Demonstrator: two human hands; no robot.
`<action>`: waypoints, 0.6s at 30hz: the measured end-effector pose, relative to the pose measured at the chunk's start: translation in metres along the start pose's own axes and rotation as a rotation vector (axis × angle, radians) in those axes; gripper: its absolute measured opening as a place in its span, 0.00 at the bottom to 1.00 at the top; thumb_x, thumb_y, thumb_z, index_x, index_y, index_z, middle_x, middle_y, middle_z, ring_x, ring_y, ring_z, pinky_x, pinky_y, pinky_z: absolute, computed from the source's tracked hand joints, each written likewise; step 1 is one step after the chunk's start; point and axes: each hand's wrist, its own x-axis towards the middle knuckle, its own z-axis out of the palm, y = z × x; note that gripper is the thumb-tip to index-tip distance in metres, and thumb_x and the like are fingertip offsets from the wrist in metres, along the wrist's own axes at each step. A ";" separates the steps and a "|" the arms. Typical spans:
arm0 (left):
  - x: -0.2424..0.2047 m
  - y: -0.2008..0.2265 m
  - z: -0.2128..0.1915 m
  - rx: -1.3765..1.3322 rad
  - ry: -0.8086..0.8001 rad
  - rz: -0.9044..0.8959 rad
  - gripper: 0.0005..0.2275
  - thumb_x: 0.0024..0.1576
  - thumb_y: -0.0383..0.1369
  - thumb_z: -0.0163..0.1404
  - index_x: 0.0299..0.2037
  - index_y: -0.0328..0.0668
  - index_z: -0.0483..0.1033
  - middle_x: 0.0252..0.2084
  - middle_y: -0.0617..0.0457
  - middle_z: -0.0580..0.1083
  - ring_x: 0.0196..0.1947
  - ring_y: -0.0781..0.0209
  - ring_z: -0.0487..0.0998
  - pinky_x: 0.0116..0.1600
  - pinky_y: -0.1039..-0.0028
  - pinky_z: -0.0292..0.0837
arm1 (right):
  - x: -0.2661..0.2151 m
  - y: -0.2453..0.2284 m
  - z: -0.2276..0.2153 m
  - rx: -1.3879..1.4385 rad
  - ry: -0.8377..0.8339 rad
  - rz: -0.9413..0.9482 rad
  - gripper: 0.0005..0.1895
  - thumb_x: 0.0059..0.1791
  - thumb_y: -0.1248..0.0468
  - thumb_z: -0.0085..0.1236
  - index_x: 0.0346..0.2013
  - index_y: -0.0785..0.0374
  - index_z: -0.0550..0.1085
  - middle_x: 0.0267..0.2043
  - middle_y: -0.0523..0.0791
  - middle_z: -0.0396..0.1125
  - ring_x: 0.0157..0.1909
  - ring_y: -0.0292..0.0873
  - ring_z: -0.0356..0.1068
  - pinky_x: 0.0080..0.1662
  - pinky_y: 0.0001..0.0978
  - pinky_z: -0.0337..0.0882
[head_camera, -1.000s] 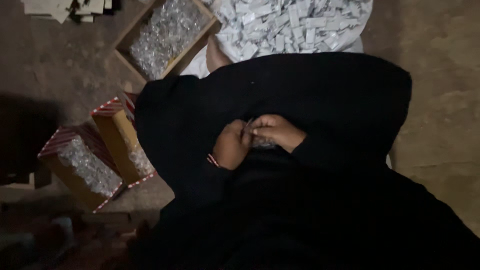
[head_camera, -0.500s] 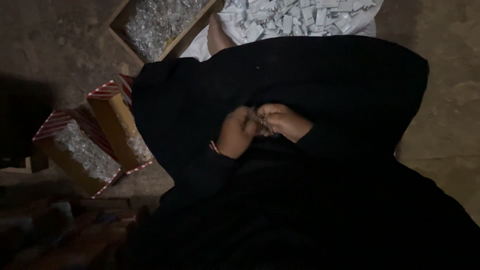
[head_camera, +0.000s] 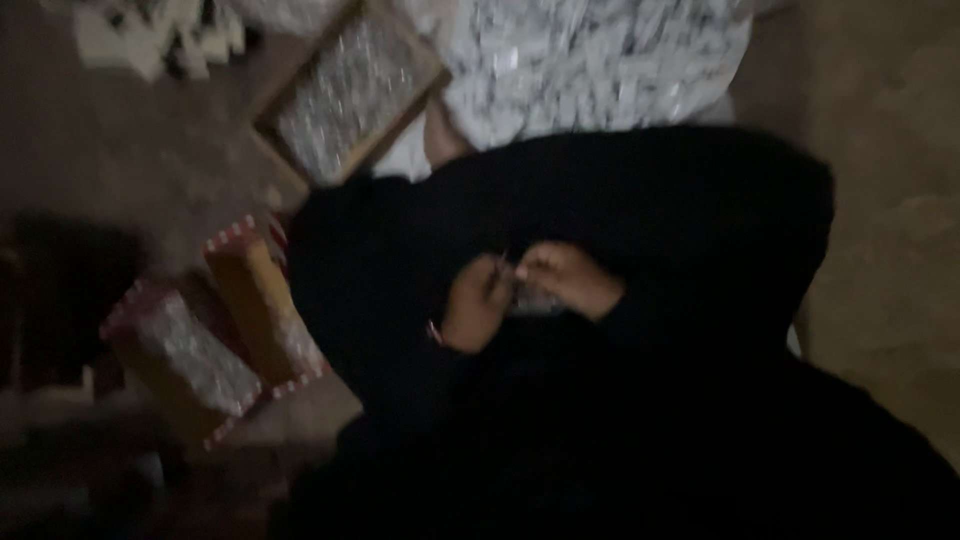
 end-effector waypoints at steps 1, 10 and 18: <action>-0.002 -0.001 0.002 -0.084 0.048 0.112 0.03 0.63 0.30 0.49 0.39 0.42 0.74 0.33 0.51 0.74 0.32 0.62 0.76 0.37 0.71 0.73 | 0.003 0.005 0.004 0.032 0.020 -0.094 0.08 0.53 0.59 0.57 0.39 0.61 0.76 0.32 0.39 0.70 0.33 0.32 0.67 0.36 0.26 0.70; 0.015 -0.017 -0.010 0.052 0.104 0.059 0.03 0.58 0.28 0.51 0.38 0.38 0.76 0.31 0.49 0.77 0.31 0.59 0.78 0.37 0.71 0.73 | 0.012 -0.003 0.001 0.066 0.070 -0.040 0.15 0.56 0.55 0.49 0.42 0.64 0.77 0.30 0.41 0.69 0.31 0.34 0.66 0.35 0.27 0.68; 0.007 -0.025 -0.021 0.317 0.054 0.104 0.07 0.57 0.28 0.48 0.41 0.38 0.78 0.37 0.47 0.78 0.37 0.58 0.80 0.41 0.70 0.74 | 0.002 -0.026 -0.007 0.379 0.131 0.071 0.15 0.54 0.60 0.45 0.52 0.61 0.73 0.35 0.39 0.72 0.37 0.32 0.71 0.39 0.24 0.68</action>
